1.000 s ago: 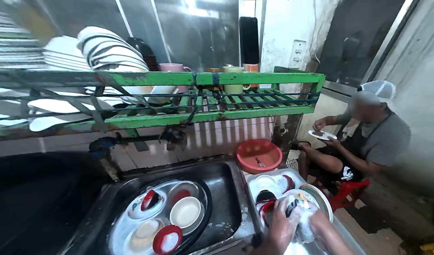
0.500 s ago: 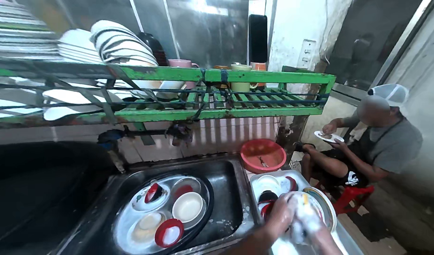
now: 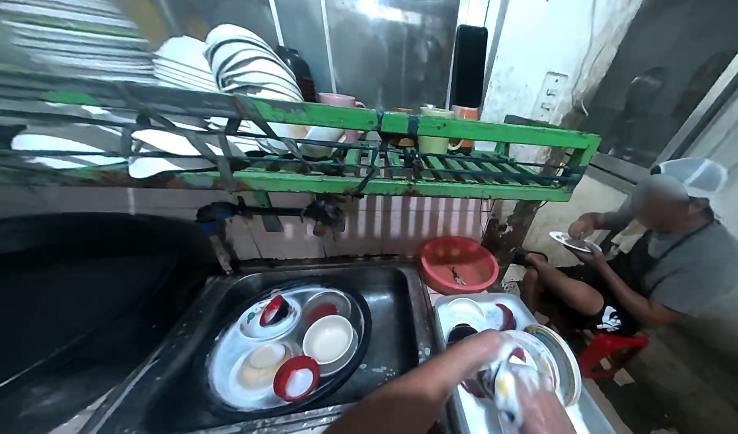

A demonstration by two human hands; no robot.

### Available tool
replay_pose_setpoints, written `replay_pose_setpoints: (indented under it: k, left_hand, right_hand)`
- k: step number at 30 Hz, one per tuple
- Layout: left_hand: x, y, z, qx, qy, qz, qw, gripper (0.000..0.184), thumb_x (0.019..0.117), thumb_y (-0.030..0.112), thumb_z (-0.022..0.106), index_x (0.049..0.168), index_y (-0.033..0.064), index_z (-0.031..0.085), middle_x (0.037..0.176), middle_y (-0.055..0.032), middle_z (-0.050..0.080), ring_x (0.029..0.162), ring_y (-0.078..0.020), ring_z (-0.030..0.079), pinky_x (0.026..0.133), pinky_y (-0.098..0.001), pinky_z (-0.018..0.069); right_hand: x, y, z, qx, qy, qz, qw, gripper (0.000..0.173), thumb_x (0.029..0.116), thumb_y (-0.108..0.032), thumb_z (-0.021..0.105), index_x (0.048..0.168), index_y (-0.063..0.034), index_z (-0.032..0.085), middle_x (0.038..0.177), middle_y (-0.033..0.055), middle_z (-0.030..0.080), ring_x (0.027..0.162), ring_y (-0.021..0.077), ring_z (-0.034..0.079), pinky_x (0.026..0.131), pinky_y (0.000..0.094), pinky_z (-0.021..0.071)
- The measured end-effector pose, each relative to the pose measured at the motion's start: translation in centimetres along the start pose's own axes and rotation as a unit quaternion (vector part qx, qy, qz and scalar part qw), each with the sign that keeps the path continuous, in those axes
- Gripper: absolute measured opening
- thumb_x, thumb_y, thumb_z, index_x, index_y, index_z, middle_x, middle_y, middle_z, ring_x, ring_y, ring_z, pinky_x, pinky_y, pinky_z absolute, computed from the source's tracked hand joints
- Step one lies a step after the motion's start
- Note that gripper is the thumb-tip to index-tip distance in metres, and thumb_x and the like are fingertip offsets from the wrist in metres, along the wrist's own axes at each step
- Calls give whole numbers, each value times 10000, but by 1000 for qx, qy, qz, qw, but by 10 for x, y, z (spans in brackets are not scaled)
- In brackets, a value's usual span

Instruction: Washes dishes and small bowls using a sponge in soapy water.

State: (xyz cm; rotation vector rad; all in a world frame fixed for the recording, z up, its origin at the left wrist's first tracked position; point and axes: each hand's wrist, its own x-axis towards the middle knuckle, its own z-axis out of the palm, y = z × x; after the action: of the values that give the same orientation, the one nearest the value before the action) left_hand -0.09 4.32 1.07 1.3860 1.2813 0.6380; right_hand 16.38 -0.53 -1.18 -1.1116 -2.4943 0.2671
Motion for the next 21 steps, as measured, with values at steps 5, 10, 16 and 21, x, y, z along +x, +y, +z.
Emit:
replay_pose_setpoints:
  k: [5,10,16,21]
  left_hand:
    - [2,-15,-11,-252,4,-61,966,545,1093,518,301,1405,124,511,1241,-126,611,1094,-251,615,880,-489,529]
    - [-4,-18,30,-552,118,35,825,463,1117,417,299,1382,111,525,1236,-96,642,1135,-214,628,950,-435,536]
    - [-9,-10,12,-516,318,40,794,353,1103,256,443,1281,-5,601,1264,-180,621,1168,-251,603,992,-443,508]
    - [-15,-9,30,-377,334,32,863,404,1121,236,376,1317,-66,560,1345,-233,565,1246,-271,546,1062,-418,450]
  right_hand:
    - [11,3,-5,301,81,188,932,545,822,-141,738,1281,107,581,1055,176,702,956,233,696,872,432,582]
    - [16,8,-21,665,107,288,681,158,952,0,439,1018,-70,564,741,6,680,642,84,671,581,272,590]
    - [8,39,-2,396,100,378,831,306,954,-45,619,1229,83,576,960,117,645,814,141,625,743,355,558]
    - [28,12,-32,303,100,323,891,500,896,-118,743,1342,47,587,1178,184,693,1061,236,679,942,438,557]
